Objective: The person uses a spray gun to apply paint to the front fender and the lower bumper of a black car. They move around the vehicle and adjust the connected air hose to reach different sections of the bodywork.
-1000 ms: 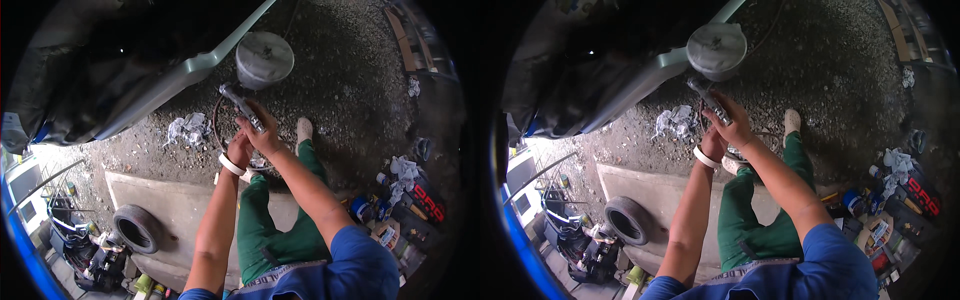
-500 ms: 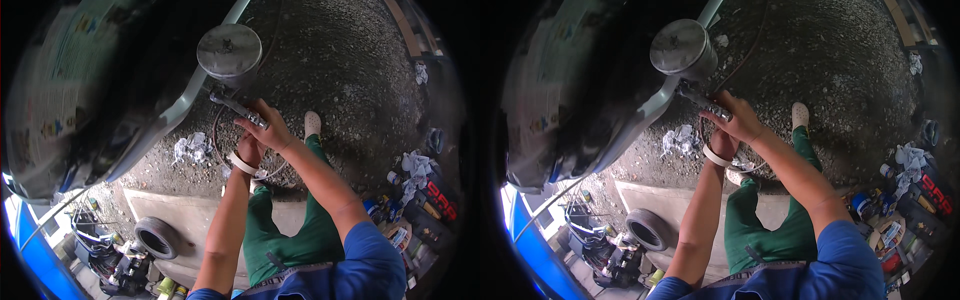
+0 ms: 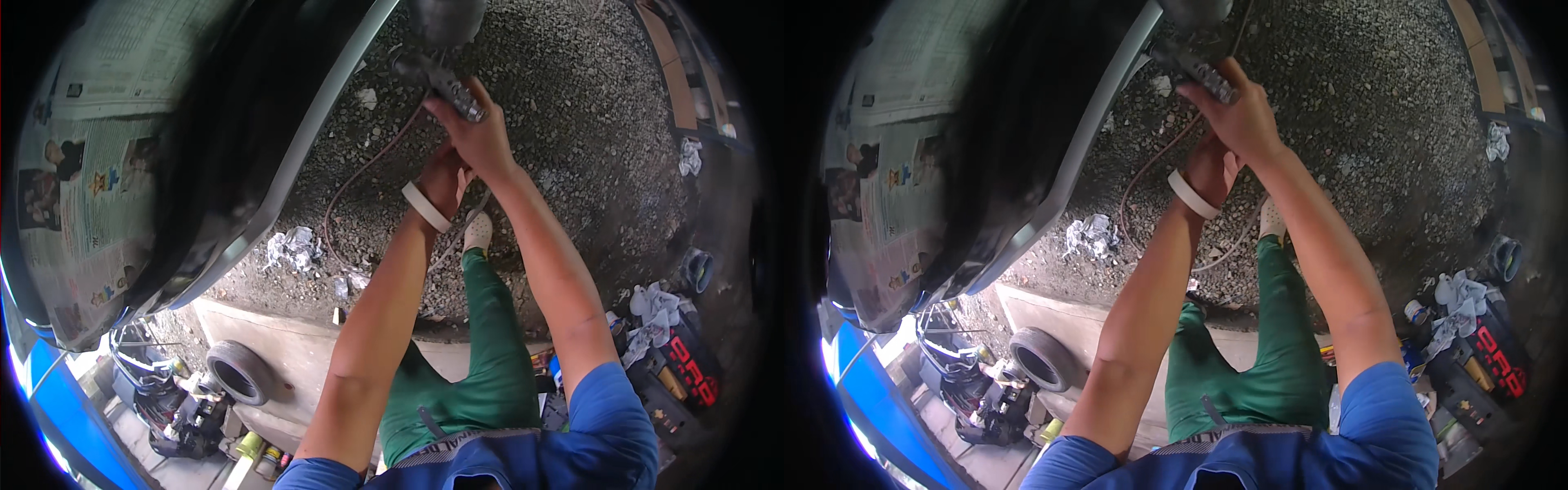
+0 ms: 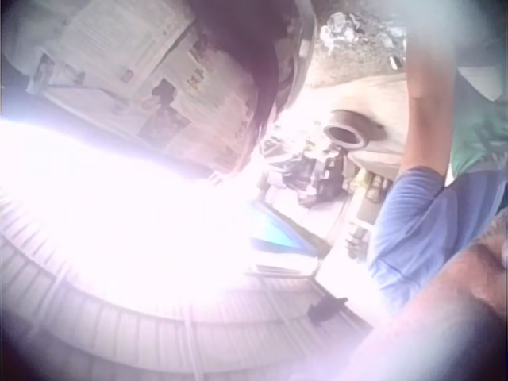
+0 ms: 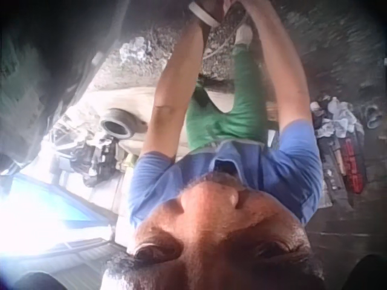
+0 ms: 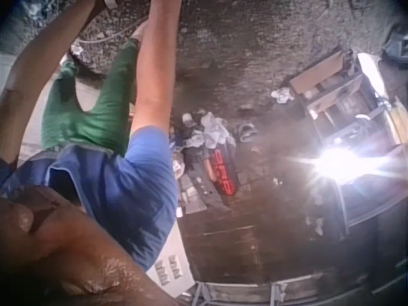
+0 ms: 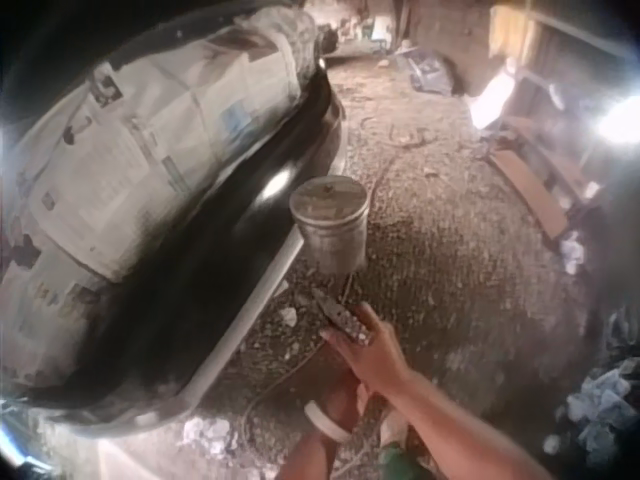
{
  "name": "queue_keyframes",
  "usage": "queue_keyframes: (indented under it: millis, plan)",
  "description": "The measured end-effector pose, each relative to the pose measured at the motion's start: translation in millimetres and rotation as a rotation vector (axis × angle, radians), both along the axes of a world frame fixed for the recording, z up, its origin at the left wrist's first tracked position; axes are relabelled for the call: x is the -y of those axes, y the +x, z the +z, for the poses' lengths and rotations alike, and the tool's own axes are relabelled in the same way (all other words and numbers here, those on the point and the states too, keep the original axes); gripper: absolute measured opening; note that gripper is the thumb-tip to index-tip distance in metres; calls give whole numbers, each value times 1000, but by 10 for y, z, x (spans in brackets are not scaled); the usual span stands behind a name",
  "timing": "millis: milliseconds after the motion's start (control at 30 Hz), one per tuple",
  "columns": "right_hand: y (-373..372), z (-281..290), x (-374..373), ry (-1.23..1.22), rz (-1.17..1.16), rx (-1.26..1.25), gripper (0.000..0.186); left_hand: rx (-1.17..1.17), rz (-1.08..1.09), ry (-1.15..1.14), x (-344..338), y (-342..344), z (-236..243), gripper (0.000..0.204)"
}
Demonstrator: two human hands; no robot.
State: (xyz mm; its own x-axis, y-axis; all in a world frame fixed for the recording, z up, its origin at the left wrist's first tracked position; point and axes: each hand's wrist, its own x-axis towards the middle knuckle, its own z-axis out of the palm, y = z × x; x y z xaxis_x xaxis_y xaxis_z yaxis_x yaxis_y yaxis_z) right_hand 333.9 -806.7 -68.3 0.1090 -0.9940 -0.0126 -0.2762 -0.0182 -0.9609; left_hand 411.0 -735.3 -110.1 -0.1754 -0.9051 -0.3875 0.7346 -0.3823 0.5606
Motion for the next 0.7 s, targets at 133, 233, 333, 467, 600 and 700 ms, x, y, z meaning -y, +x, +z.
queue_keyframes:
  millis: [133,233,333,467,600,700]
  plan:
    - [-278,136,589,44,-44,-22,46,-20,-31,-17,547,-299,-8,44]
    - [-464,159,851,58,-86,-21,46,5,-7,2,882,-549,226,40]
    - [-474,374,934,29,-172,-15,26,61,-61,-47,1018,-573,304,39]
    - [-404,539,813,131,-167,19,38,41,-115,-106,897,-482,228,48]
    - [-315,518,463,196,-29,-30,58,-15,-3,-58,384,-398,312,39]
    - [-78,565,74,144,118,-67,57,-55,132,-11,-118,-245,230,32]
